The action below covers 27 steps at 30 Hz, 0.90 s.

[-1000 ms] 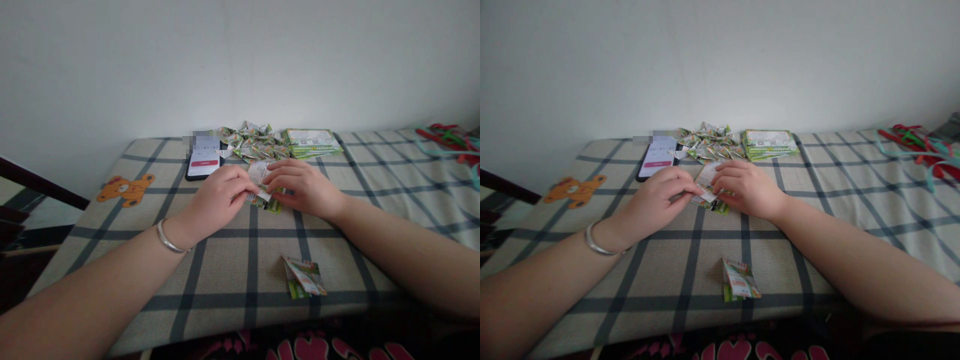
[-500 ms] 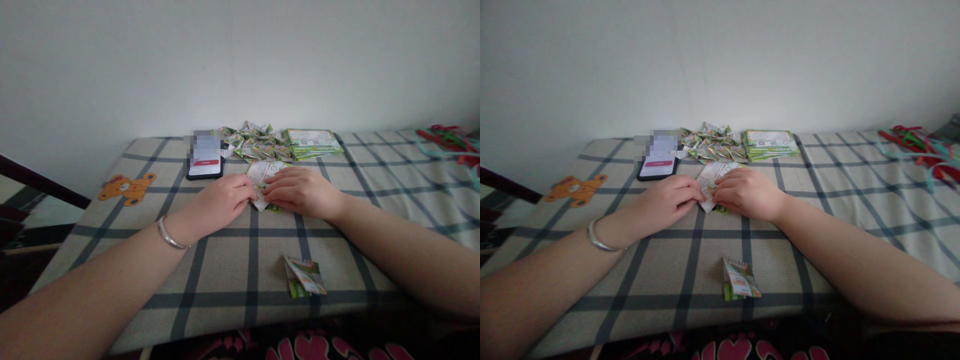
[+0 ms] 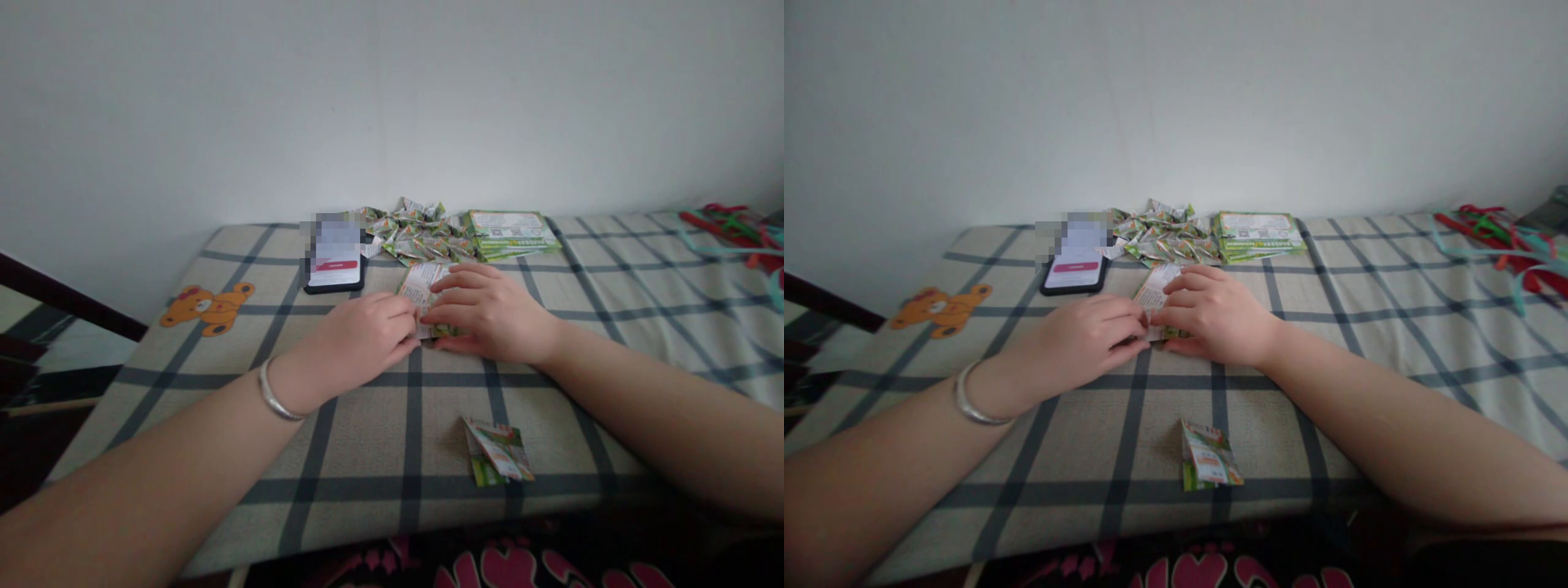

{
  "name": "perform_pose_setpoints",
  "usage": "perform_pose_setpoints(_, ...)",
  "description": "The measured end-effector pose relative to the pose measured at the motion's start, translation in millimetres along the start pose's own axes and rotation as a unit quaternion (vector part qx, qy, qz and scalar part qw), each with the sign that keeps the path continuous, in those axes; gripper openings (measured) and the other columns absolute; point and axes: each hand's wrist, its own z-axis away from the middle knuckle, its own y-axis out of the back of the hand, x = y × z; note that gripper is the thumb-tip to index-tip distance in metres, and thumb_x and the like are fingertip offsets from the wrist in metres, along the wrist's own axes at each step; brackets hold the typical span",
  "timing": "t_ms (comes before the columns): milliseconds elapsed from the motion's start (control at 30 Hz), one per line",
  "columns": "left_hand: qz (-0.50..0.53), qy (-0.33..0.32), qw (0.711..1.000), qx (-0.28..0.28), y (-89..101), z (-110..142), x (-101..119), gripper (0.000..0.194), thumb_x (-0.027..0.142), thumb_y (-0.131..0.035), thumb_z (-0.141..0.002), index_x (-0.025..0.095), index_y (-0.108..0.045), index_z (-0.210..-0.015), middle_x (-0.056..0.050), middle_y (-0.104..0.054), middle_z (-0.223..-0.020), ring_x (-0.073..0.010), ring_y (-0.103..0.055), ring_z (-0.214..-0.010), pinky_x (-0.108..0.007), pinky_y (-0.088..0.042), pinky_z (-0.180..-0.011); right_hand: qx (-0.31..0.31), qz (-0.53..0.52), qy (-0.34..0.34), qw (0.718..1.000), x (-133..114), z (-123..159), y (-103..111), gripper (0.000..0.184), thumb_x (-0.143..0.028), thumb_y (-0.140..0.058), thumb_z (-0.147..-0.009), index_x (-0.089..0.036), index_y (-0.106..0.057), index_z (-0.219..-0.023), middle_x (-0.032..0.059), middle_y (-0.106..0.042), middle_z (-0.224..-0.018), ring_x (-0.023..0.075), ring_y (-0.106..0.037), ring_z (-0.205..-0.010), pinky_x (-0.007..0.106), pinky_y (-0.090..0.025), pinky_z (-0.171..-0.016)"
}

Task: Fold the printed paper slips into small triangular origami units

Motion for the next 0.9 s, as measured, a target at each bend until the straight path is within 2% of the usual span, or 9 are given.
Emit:
perform_pose_setpoints(133, -0.023, -0.011, 1.0, 0.009, 1.4, 0, 0, 0.02, 0.02, -0.051, -0.094, 0.012, -0.068, -0.087, -0.008, -0.067, -0.09, -0.0211, -0.063, -0.084, -0.035, -0.053, -0.076, -0.025, -0.059, -0.042, 0.997, 7, 3, 2, 0.038, -0.047, -0.061, -0.088, -0.017, -0.069, -0.11, 0.0086, -0.072, -0.109, 0.0255, -0.061, -0.107, 0.04, -0.044, -0.094)
perform_pose_setpoints(300, 0.01, 0.017, 1.0, 0.0, 2.9, -2, -2, 0.02, 0.017, -0.05, -0.092, 0.012, -0.067, -0.082, -0.009, -0.068, -0.088, -0.0198, -0.063, -0.085, -0.034, -0.053, -0.079, -0.043, -0.066, -0.076, 0.994, 10, 2, 3, 0.023, -0.031, -0.061, -0.088, -0.019, -0.072, -0.104, 0.008, -0.073, -0.102, 0.0232, -0.063, -0.101, 0.037, -0.045, -0.089)
perform_pose_setpoints(367, 0.017, 0.023, 1.0, 0.008, 2.1, -3, -4, 0.019, 0.017, -0.051, -0.091, 0.013, -0.067, -0.08, -0.007, -0.068, -0.086, -0.0193, -0.063, -0.086, -0.037, -0.052, -0.087, -0.044, -0.062, -0.076, 0.994, 10, 2, 3, 0.02, -0.028, -0.059, -0.089, -0.019, -0.073, -0.099, 0.007, -0.074, -0.097, 0.0226, -0.063, -0.098, 0.036, -0.045, -0.088)
perform_pose_setpoints(467, 0.012, 0.038, 0.999, 0.024, 0.4, -3, -6, 0.017, 0.018, -0.054, -0.087, 0.016, -0.067, -0.077, -0.003, -0.069, -0.083, -0.0174, -0.063, -0.081, -0.045, -0.043, -0.103, -0.032, -0.067, -0.067, 0.995, 9, 2, 1, 0.016, -0.026, -0.061, -0.088, -0.02, -0.075, -0.092, 0.0049, -0.074, -0.09, 0.0217, -0.063, -0.093, 0.035, -0.045, -0.085)
perform_pose_setpoints(533, 0.006, 0.056, 0.998, 0.03, -0.2, -4, -7, 0.015, 0.018, -0.055, -0.085, 0.017, -0.067, -0.075, -0.001, -0.069, -0.082, -0.0165, -0.063, -0.08, -0.046, -0.039, -0.107, -0.02, -0.069, -0.075, 0.995, 8, 2, 0, 0.014, -0.025, -0.061, -0.087, -0.019, -0.075, -0.087, 0.0045, -0.074, -0.086, 0.0211, -0.062, -0.09, 0.034, -0.044, -0.083)
perform_pose_setpoints(633, -0.003, 0.079, 0.996, 0.028, 0.5, -4, -5, 0.014, 0.018, -0.056, -0.083, 0.017, -0.066, -0.073, -0.002, -0.069, -0.081, -0.0176, -0.063, -0.082, -0.045, -0.038, -0.106, -0.011, -0.066, -0.11, 0.992, 5, 0, 0, 0.014, -0.024, -0.062, -0.085, -0.018, -0.074, -0.081, 0.0052, -0.072, -0.082, 0.0206, -0.062, -0.086, 0.034, -0.043, -0.081)
perform_pose_setpoints(800, -0.045, 0.128, 0.991, 0.003, 6.2, -5, 3, 0.016, 0.022, -0.057, -0.083, 0.018, -0.062, -0.068, -0.002, -0.064, -0.074, -0.0202, -0.058, -0.078, -0.042, -0.044, -0.088, -0.013, -0.065, -0.152, 0.986, 0, -3, -1, 0.017, -0.026, -0.061, -0.086, -0.017, -0.07, -0.074, 0.0047, -0.068, -0.075, 0.019, -0.059, -0.078, 0.033, -0.04, -0.077)
perform_pose_setpoints(900, -0.067, 0.142, 0.988, -0.004, 9.3, -6, 8, 0.018, 0.023, -0.056, -0.085, 0.017, -0.062, -0.069, -0.003, -0.063, -0.074, -0.0207, -0.056, -0.078, -0.041, -0.043, -0.084, -0.015, -0.056, -0.18, 0.982, -2, -5, -2, 0.019, -0.027, -0.06, -0.086, -0.017, -0.068, -0.072, 0.004, -0.067, -0.073, 0.0184, -0.058, -0.076, 0.032, -0.038, -0.075)
